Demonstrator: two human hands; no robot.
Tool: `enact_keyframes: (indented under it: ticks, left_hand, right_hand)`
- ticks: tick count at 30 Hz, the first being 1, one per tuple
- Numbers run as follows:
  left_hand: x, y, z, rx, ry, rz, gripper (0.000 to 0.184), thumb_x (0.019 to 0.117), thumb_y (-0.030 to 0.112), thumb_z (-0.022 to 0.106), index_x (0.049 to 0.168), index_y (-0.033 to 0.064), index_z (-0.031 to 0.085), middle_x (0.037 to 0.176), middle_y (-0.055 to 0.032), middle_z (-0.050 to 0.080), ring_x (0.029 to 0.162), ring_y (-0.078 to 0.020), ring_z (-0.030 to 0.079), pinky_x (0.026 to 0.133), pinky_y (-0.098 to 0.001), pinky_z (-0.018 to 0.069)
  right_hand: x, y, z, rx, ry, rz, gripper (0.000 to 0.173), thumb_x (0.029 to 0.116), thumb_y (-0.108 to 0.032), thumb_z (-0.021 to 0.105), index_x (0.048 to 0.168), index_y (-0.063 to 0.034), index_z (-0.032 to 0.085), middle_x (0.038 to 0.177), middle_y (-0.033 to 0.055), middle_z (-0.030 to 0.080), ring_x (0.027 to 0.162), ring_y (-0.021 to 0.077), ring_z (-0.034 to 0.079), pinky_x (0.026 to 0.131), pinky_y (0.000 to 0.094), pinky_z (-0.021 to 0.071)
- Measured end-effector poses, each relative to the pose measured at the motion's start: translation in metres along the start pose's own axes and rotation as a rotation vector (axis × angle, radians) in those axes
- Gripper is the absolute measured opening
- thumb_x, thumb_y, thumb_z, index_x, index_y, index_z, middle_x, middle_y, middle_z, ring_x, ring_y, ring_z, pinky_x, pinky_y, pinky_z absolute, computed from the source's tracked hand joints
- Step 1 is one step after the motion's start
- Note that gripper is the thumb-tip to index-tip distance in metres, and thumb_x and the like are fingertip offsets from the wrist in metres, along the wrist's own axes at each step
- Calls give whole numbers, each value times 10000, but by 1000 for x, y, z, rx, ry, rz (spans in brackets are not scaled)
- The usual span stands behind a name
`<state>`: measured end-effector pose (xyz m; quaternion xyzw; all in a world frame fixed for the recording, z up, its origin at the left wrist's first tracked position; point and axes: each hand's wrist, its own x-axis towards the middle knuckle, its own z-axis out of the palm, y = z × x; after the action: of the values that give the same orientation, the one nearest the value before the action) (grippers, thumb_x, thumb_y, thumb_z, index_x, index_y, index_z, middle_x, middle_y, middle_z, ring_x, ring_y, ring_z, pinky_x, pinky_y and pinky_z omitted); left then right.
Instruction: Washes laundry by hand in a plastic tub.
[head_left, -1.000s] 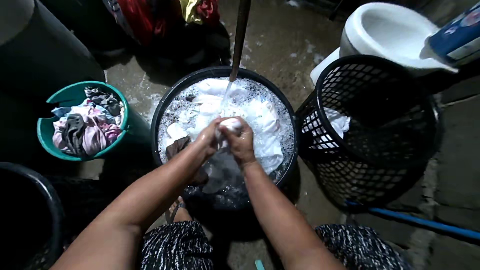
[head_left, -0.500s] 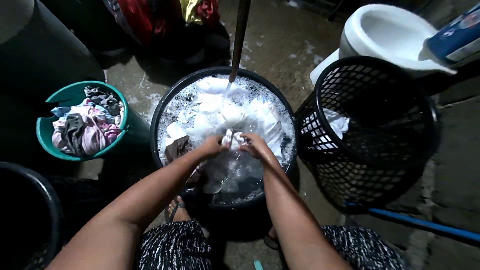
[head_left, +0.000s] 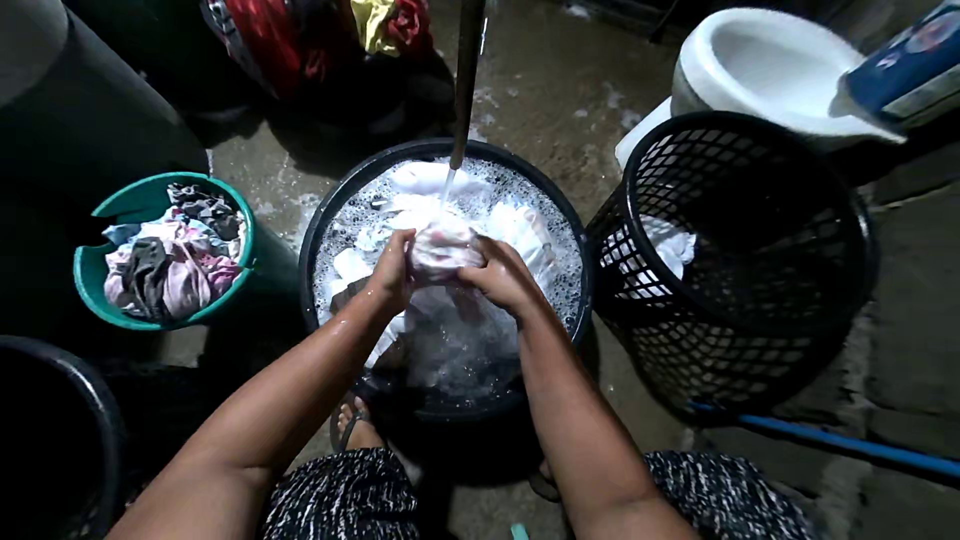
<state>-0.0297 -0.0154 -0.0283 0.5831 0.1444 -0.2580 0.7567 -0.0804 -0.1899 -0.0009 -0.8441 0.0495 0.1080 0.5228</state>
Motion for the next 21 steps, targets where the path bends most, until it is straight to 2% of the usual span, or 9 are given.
enact_keyframes:
  ticks: [2, 5, 8, 10, 11, 13, 15, 18, 21]
  left_hand:
    - [4, -10, 1, 5, -49, -146, 692, 1033, 684, 228, 1203, 136, 614, 962, -74, 698, 858, -221, 686, 733, -452, 589]
    - [-1, 2, 11, -107, -104, -117, 723, 1017, 726, 224, 1210, 153, 619, 937, -90, 715, 816, -230, 704, 680, -436, 605]
    - [-2, 13, 19, 23, -85, 246, 380, 1092, 347, 484, 1319, 49, 551, 1031, -95, 705, 894, -188, 707, 810, -399, 614]
    - [-7, 8, 24, 329, -142, 571, 272, 959, 132, 675, 1143, -59, 615, 1101, -108, 690, 1000, -155, 678, 901, -361, 582]
    - [-12, 5, 27, 501, -207, 707, 263, 889, 101, 730, 1074, -72, 661, 1232, -136, 639, 1163, -186, 608, 1019, -376, 510]
    - [-22, 1, 36, 708, -332, 872, 245, 845, 68, 740, 1069, -21, 697, 1363, -174, 594, 1289, -233, 561, 1097, -405, 474]
    - [-26, -2, 41, 679, -368, 901, 364, 906, 20, 657, 1265, -21, 613, 1204, -129, 672, 1119, -144, 654, 1002, -340, 546]
    - [-28, -4, 45, 496, -224, 808, 208, 1014, 82, 570, 1174, -28, 643, 1047, -76, 686, 949, -68, 655, 908, -280, 553]
    - [-25, -4, 49, 326, -101, 660, 238, 1079, 190, 476, 957, 55, 630, 795, 26, 628, 729, -43, 622, 724, -263, 564]
  right_hand:
    - [-6, -13, 8, 179, 63, -189, 303, 890, -102, 699, 1183, -37, 661, 1032, 129, 711, 900, 212, 703, 805, 442, 596]
    - [-9, -3, 8, 423, 10, -140, 298, 919, -24, 610, 1217, -26, 630, 1079, 117, 695, 911, 171, 700, 809, 392, 615]
    - [-14, 11, 6, 819, 60, 215, 346, 1060, -212, 385, 1360, -119, 530, 1173, 119, 616, 985, 286, 649, 772, 518, 570]
    - [-16, 11, 15, 1122, -6, 364, 545, 1054, -566, 285, 1463, -250, 458, 1339, 133, 586, 1091, 362, 633, 798, 594, 547]
    - [-16, 10, 22, 1246, -15, 371, 603, 1028, -673, 301, 1423, -266, 507, 1296, 106, 625, 1074, 324, 655, 803, 563, 571]
    - [-14, 8, 40, 1427, 77, 256, 432, 1054, -601, 363, 1137, -258, 614, 961, -21, 685, 845, 116, 679, 709, 333, 591]
    - [-10, 6, 51, 1520, 196, 156, 282, 1099, -400, 385, 1082, -215, 598, 903, -40, 663, 831, 69, 656, 738, 281, 574]
    - [-14, -12, 56, 1153, 421, 146, 198, 1081, -306, 508, 1143, -157, 623, 948, -35, 651, 831, 54, 629, 735, 263, 552]
    - [-13, -12, 62, 645, 596, -43, 270, 1081, -272, 515, 919, -101, 646, 775, -24, 605, 679, 38, 571, 630, 242, 509]
